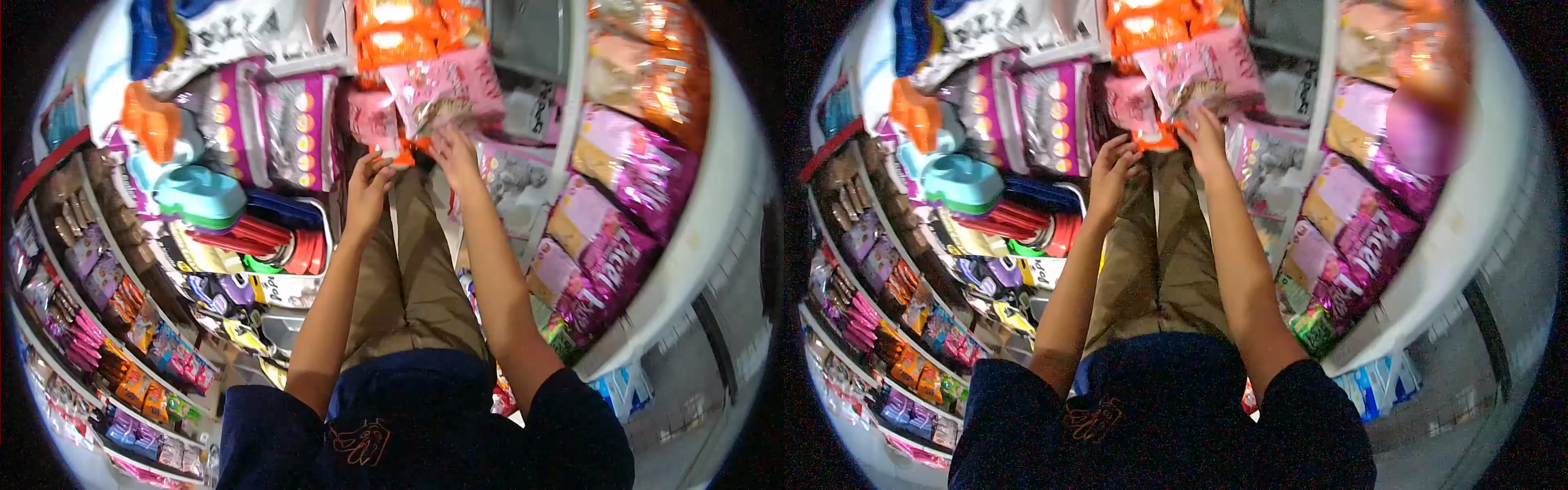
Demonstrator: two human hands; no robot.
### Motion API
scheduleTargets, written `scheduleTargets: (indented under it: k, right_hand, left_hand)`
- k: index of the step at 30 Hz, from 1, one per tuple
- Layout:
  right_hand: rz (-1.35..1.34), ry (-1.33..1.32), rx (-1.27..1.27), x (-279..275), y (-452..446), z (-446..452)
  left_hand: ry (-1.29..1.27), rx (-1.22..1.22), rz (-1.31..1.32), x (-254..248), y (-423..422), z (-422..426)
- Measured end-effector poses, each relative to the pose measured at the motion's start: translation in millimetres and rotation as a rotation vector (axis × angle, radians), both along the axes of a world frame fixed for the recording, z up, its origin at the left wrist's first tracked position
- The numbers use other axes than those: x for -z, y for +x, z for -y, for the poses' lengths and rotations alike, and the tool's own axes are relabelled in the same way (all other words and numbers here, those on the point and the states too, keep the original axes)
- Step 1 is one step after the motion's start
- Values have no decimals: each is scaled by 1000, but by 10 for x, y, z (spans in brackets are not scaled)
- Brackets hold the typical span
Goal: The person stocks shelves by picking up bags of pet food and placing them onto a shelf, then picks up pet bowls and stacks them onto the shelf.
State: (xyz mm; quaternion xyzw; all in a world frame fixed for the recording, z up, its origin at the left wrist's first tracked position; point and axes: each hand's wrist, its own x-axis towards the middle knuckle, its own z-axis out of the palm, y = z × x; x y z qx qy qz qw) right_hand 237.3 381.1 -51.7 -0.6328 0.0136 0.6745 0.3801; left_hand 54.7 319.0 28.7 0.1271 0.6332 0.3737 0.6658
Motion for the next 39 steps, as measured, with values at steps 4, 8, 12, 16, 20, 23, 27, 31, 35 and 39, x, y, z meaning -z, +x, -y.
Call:
scheduleTargets:
  k: [4,8,12,16,20,23,27,31,35,39]
  right_hand:
    - [95,-198,19,1301,-11,-222]
    - [284,-197,-39,1496,-32,-276]
    - [251,-67,-38,1436,128,-146]
    - [251,182,25,819,227,-181]
    - [196,187,-107,-115,558,-125]
    - [81,205,-89,-648,762,387]
    - [-86,139,-165,-1894,905,785]
    - [-112,329,-193,-2829,828,944]
    - [-87,381,-189,-3168,817,888]
    - [-131,397,-131,-3211,714,866]
  left_hand:
    - [-88,77,-2,999,184,365]
    - [-202,106,-4,1375,215,923]
    - [-244,158,-41,1345,56,1321]
    - [-213,144,-80,906,-135,1241]
    - [-74,122,-117,288,-289,859]
    - [97,174,-194,-133,-408,655]
    - [-11,264,33,-1282,-266,121]
    - [52,354,309,-1781,-61,-40]
    - [187,427,28,-2385,236,-202]
    - [325,364,77,-2599,256,-291]
